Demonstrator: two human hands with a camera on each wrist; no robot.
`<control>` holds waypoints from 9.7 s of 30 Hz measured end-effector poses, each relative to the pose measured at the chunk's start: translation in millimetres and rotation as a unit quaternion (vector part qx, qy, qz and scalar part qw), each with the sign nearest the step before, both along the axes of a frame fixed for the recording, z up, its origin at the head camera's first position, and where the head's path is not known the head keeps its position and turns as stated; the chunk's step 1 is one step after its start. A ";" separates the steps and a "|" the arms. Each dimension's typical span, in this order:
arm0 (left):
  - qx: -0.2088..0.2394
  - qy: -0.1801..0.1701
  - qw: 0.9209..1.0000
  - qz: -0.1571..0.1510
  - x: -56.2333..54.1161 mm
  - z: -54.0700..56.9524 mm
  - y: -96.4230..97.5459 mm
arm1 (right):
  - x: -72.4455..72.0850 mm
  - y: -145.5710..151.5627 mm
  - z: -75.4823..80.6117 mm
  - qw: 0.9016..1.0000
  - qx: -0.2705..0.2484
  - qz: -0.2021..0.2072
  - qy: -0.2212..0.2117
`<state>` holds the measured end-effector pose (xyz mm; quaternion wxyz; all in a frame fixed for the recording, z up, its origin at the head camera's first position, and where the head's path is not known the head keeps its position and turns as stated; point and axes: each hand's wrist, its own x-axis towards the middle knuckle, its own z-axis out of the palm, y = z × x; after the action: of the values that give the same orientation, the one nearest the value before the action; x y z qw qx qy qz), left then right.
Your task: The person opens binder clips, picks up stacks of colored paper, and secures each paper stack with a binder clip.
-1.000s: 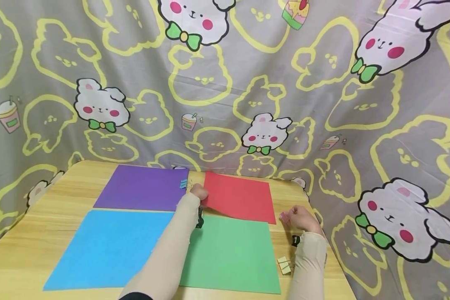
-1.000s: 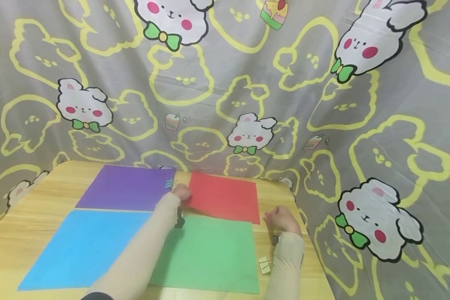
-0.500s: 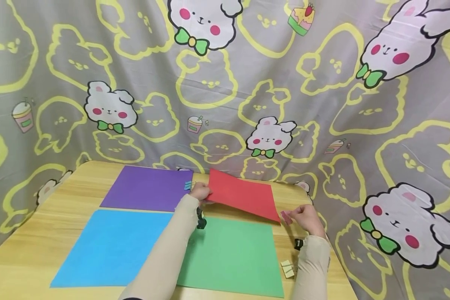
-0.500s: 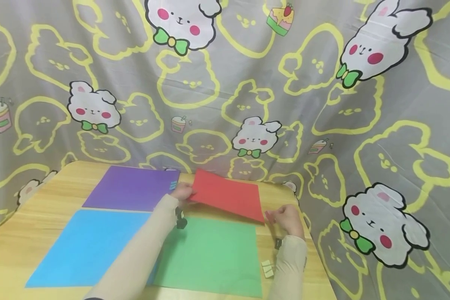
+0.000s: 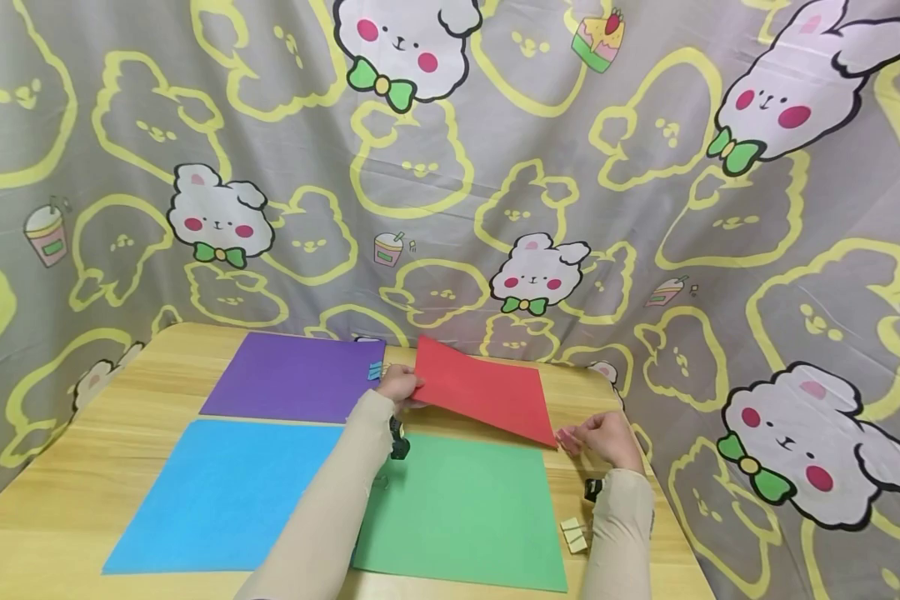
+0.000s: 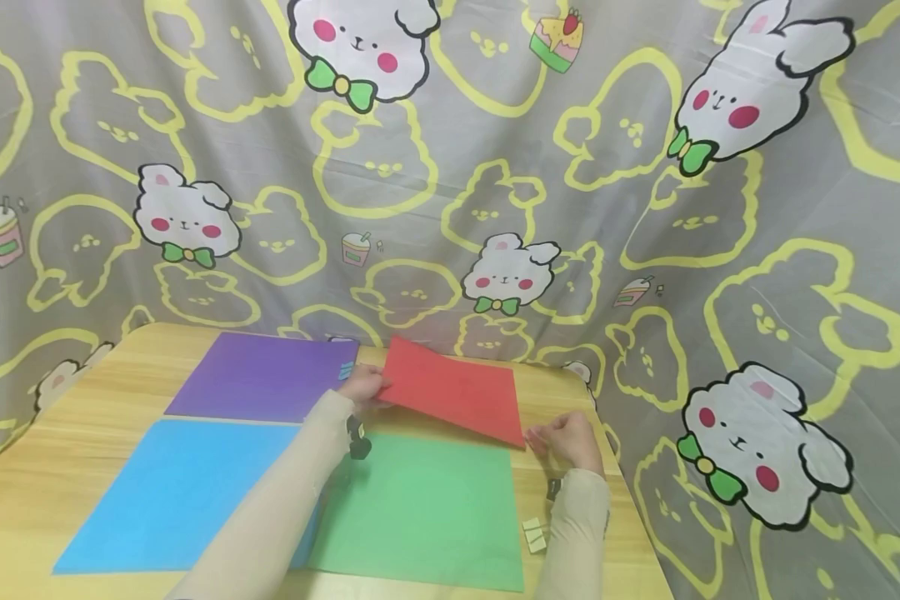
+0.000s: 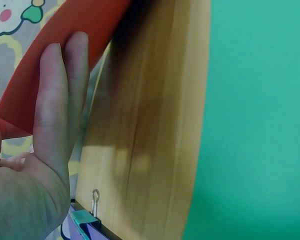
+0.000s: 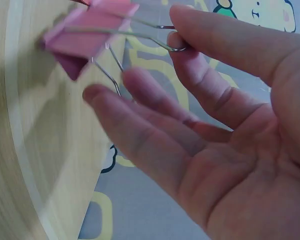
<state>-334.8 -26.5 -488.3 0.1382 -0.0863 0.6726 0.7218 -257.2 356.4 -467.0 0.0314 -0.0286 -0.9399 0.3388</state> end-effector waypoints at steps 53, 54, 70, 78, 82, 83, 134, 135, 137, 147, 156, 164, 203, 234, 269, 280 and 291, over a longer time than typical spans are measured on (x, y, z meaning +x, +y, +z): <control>0.092 0.063 0.994 0.020 49.6 -3.3 -42.4 | -0.7 -9.9 8.0 0.957 -0.286 -0.040 -0.037; 0.093 0.063 0.993 0.023 49.2 -4.9 -44.0 | -0.9 -10.4 7.9 0.954 -0.295 -0.040 -0.039; 0.101 0.077 0.992 0.021 62.2 -11.8 -61.4 | -7.3 -18.1 2.3 0.931 -0.359 -0.040 -0.049; 0.099 0.082 0.991 0.030 72.2 -19.2 -69.4 | -6.4 -25.9 2.9 0.935 -0.349 -0.042 -0.053; 0.107 0.082 0.990 0.037 73.7 -21.7 -73.5 | -7.0 -29.3 3.1 0.930 -0.362 -0.042 -0.049; 0.108 0.082 0.990 0.038 74.8 -22.1 -75.1 | -7.5 -30.3 2.8 0.928 -0.366 -0.042 -0.050; 0.127 0.079 0.989 -0.002 71.9 -11.8 -98.3 | -17.0 -49.1 -0.9 0.888 -0.452 -0.092 -0.001; 0.128 0.079 0.989 -0.002 71.8 -11.8 -98.5 | -17.2 -49.2 -1.0 0.887 -0.452 -0.090 -0.003; 0.131 0.079 0.988 -0.002 71.5 -11.7 -98.5 | -17.7 -49.3 -1.1 0.885 -0.457 -0.087 -0.005; 0.133 0.081 0.988 -0.007 73.2 -9.8 -99.8 | -17.5 -48.0 0.4 0.842 -0.537 -0.055 -0.017; 0.127 0.083 0.988 -0.007 73.5 -9.0 -100.2 | -16.7 -47.4 1.9 0.822 -0.568 -0.040 -0.036; 0.126 0.086 0.988 -0.006 73.8 -9.0 -100.7 | -17.0 -51.5 0.5 0.832 -0.552 -0.046 -0.029; 0.131 0.087 0.987 -0.014 73.3 -9.6 -99.3 | -17.4 -52.5 0.5 0.845 -0.529 -0.056 -0.047; 0.136 0.089 0.986 -0.020 73.9 -7.9 -97.5 | -16.6 -55.3 0.9 0.850 -0.523 -0.056 -0.035; 0.157 0.098 0.982 -0.033 76.6 -4.4 -96.7 | -16.5 -63.0 -3.3 0.893 -0.442 -0.046 -0.067; 0.148 0.093 0.984 -0.031 77.3 -5.5 -97.8 | -12.0 -64.2 -2.2 0.897 -0.432 -0.022 -0.093; 0.150 0.100 0.983 -0.038 76.0 -7.3 -97.6 | -8.8 -54.2 3.7 0.917 -0.378 0.033 -0.123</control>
<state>-258.8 -124.1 -495.6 0.1093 0.0334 0.5702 0.8135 -266.0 302.2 -463.3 -0.1084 -0.0486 -0.7388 0.6634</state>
